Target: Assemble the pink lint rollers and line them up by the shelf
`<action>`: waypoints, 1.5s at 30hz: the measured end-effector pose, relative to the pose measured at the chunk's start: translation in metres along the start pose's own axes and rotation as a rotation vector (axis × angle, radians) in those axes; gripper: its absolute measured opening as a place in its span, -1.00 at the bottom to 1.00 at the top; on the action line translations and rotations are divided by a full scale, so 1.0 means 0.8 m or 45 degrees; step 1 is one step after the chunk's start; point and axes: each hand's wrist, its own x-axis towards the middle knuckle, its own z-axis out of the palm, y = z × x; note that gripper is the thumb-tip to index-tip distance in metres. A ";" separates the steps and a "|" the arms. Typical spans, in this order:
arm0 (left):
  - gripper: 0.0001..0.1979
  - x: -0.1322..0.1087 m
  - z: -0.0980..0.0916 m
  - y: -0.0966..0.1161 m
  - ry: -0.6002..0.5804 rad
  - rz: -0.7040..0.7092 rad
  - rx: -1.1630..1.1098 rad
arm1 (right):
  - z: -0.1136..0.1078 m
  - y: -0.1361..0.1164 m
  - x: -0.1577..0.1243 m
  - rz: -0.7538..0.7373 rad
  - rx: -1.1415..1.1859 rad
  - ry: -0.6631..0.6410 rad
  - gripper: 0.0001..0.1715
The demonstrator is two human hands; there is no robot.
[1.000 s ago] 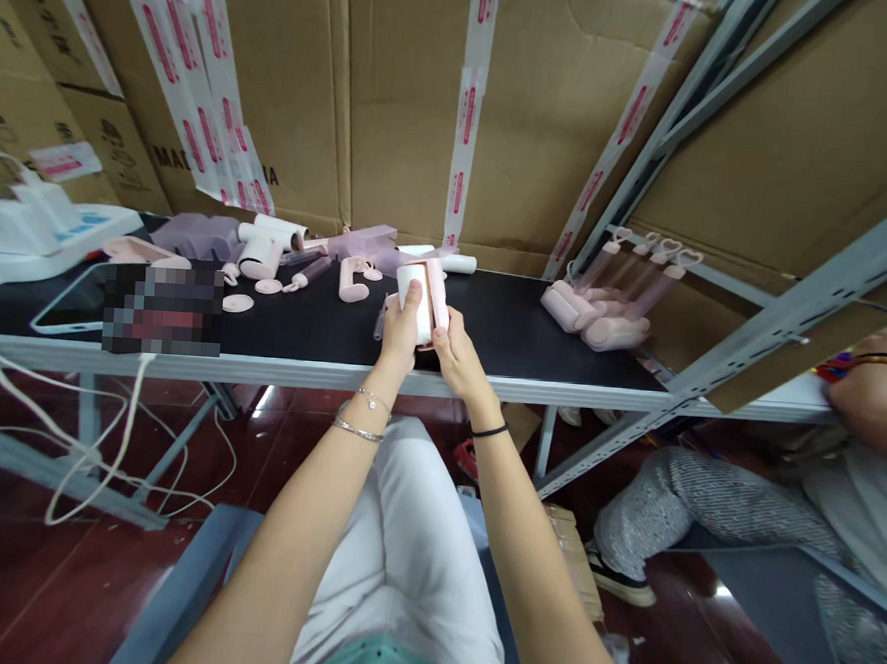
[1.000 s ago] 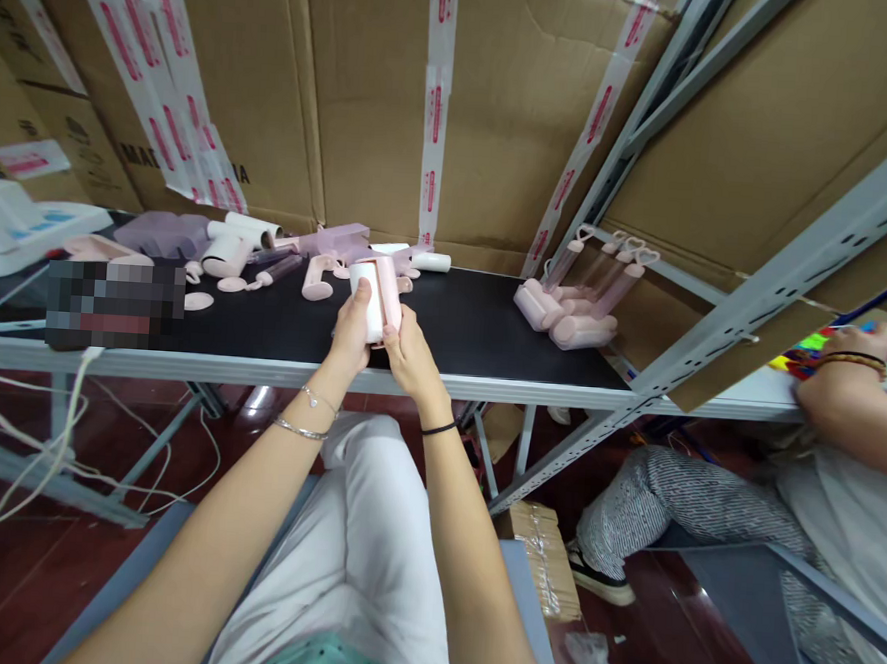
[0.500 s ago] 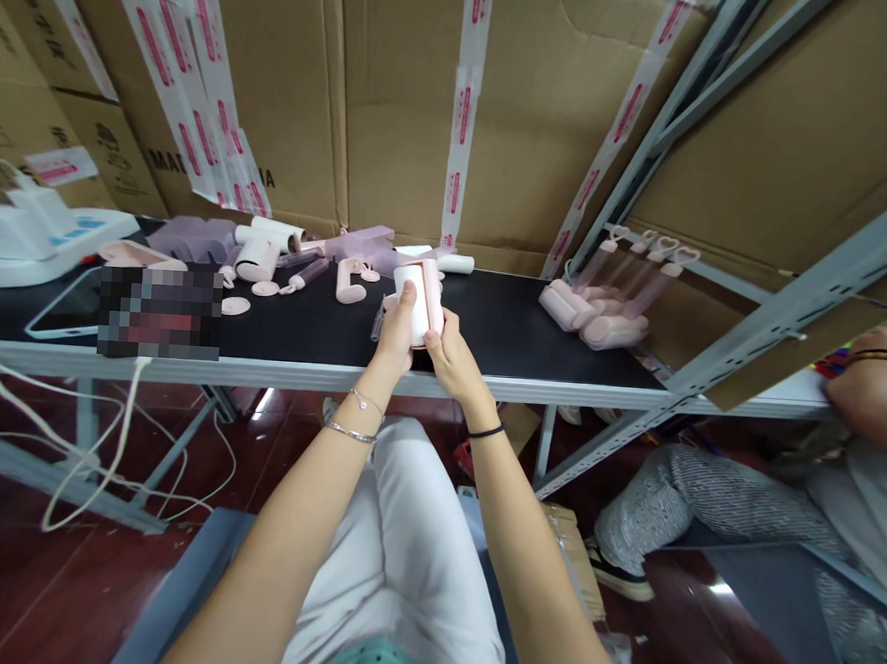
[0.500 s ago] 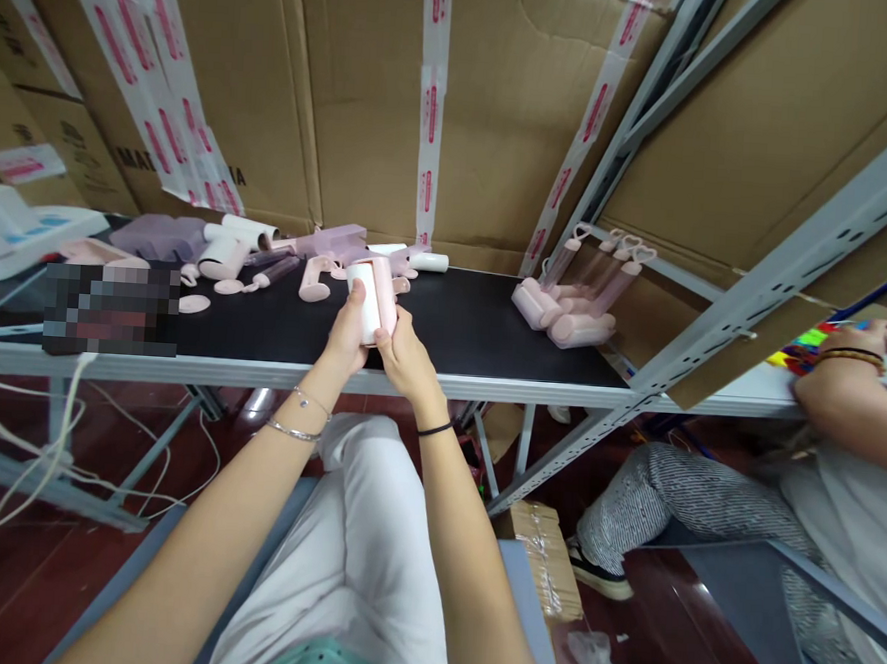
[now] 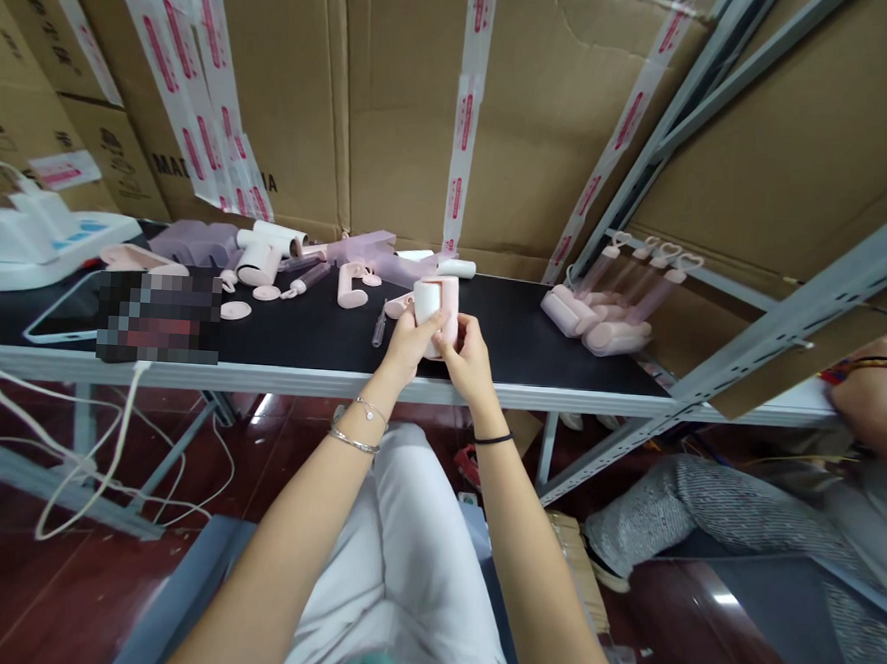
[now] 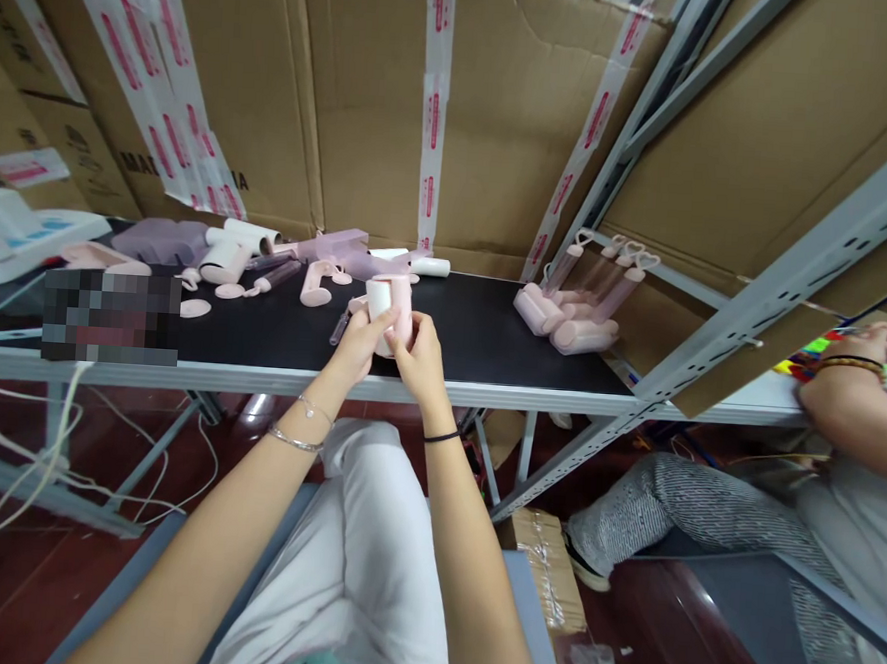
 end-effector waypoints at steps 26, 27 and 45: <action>-0.51 -0.003 -0.002 0.000 -0.014 0.061 0.103 | -0.001 -0.003 0.000 0.053 0.075 -0.040 -0.51; -0.51 -0.003 -0.002 0.000 -0.015 0.057 0.103 | -0.001 -0.003 0.000 0.055 0.072 -0.042 -0.51; -0.45 -0.002 -0.004 0.001 -0.015 0.055 0.156 | -0.002 -0.007 -0.001 0.061 0.075 -0.040 -0.51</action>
